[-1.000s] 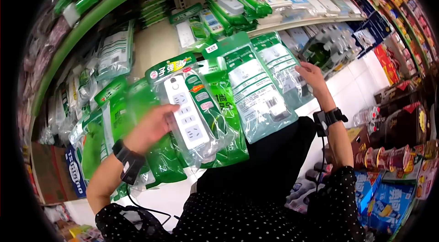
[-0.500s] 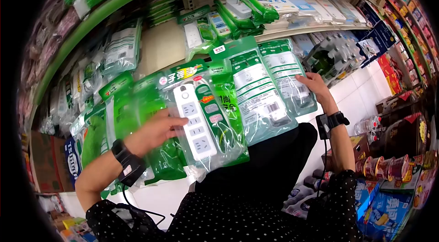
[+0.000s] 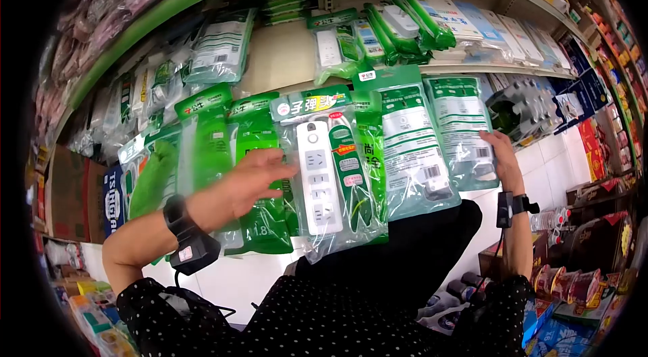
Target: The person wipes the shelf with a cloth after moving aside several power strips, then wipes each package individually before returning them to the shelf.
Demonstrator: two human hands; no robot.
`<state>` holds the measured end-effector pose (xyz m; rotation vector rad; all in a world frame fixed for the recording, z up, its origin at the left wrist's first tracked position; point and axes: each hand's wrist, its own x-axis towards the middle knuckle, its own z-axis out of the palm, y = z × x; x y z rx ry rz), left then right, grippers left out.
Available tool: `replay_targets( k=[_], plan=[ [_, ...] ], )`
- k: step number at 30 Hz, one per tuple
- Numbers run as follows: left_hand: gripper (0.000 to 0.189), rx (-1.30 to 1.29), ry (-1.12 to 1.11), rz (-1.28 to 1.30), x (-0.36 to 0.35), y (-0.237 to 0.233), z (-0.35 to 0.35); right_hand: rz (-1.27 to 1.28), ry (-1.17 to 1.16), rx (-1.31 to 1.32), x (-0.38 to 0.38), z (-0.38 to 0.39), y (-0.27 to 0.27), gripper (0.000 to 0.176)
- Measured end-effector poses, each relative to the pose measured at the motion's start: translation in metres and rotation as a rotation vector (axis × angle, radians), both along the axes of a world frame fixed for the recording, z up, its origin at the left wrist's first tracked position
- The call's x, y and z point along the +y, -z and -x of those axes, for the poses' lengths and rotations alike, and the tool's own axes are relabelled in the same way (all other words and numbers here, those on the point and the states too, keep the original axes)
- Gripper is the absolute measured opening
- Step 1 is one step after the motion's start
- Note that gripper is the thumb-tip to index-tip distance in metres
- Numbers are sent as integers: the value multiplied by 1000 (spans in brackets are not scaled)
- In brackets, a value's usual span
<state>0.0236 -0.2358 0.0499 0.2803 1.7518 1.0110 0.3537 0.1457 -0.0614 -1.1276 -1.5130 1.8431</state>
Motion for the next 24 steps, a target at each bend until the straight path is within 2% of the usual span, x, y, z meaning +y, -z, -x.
replay_targets(
  k=[2, 6, 9, 12, 15, 18, 21, 24],
  plan=[
    [47, 56, 0, -164, -1, 9, 8, -89, 55, 2, 15, -11, -2, 27],
    [47, 90, 97, -497, 15, 6, 14, -189, 136, 58, -1, -17, -58, 21],
    [48, -16, 249, -643, 47, -8, 4, -203, 173, 102, -20, -10, -102, 24],
    [51, 144, 468, -741, 83, -21, -18, -263, 155, 142, -39, 10, -133, 27],
    [55, 262, 494, -933, 120, -22, -39, -307, 129, 148, -64, 48, -156, 30],
    [64, 272, 443, -984, 147, -20, -56, -397, 79, 164, -80, 92, -155, 32],
    [73, -31, 353, -928, 154, -35, -54, -554, 32, 162, -97, 139, -145, 37],
    [77, -43, 272, -821, 159, -30, -29, -675, -125, 128, -108, 180, -132, 40]
  ],
)
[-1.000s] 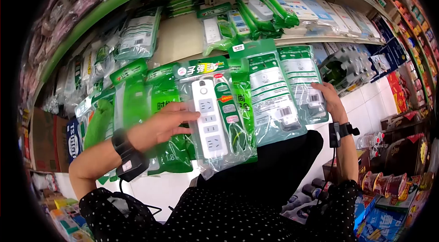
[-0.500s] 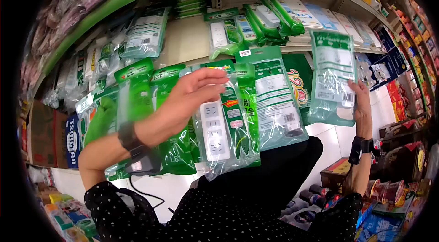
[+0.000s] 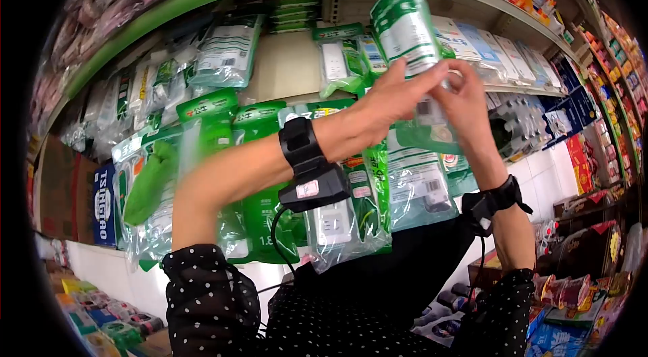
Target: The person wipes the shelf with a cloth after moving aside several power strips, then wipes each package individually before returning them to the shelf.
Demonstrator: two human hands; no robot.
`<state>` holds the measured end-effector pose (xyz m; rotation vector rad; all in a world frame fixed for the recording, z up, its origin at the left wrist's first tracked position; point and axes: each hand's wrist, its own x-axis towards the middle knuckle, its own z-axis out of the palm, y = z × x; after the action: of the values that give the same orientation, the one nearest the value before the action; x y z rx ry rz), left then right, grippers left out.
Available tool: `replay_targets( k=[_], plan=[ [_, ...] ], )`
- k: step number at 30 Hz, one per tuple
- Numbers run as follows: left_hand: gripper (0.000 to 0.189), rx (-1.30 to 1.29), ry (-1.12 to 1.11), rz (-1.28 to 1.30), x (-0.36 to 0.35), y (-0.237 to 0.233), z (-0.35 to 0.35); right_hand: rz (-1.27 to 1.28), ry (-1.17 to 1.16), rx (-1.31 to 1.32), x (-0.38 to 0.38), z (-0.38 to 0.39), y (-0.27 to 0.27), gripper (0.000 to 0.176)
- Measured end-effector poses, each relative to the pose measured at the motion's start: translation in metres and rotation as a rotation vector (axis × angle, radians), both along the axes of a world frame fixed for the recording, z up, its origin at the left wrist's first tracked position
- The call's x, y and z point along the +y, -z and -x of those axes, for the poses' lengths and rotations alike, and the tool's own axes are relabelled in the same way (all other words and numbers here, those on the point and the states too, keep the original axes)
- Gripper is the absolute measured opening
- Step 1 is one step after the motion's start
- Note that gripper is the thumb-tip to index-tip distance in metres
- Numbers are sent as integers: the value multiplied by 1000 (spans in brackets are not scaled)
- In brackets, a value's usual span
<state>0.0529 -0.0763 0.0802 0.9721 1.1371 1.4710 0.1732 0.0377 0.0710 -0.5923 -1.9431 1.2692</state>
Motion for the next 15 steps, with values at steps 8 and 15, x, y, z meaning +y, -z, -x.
replay_targets(
  k=[8, 15],
  plan=[
    [36, -311, -92, 85, -3, 48, 87, -183, -255, -232, -52, 78, 20, 47],
    [42, -537, -211, 43, -17, 68, 157, 43, -206, 42, -25, 71, 55, 44]
  ],
)
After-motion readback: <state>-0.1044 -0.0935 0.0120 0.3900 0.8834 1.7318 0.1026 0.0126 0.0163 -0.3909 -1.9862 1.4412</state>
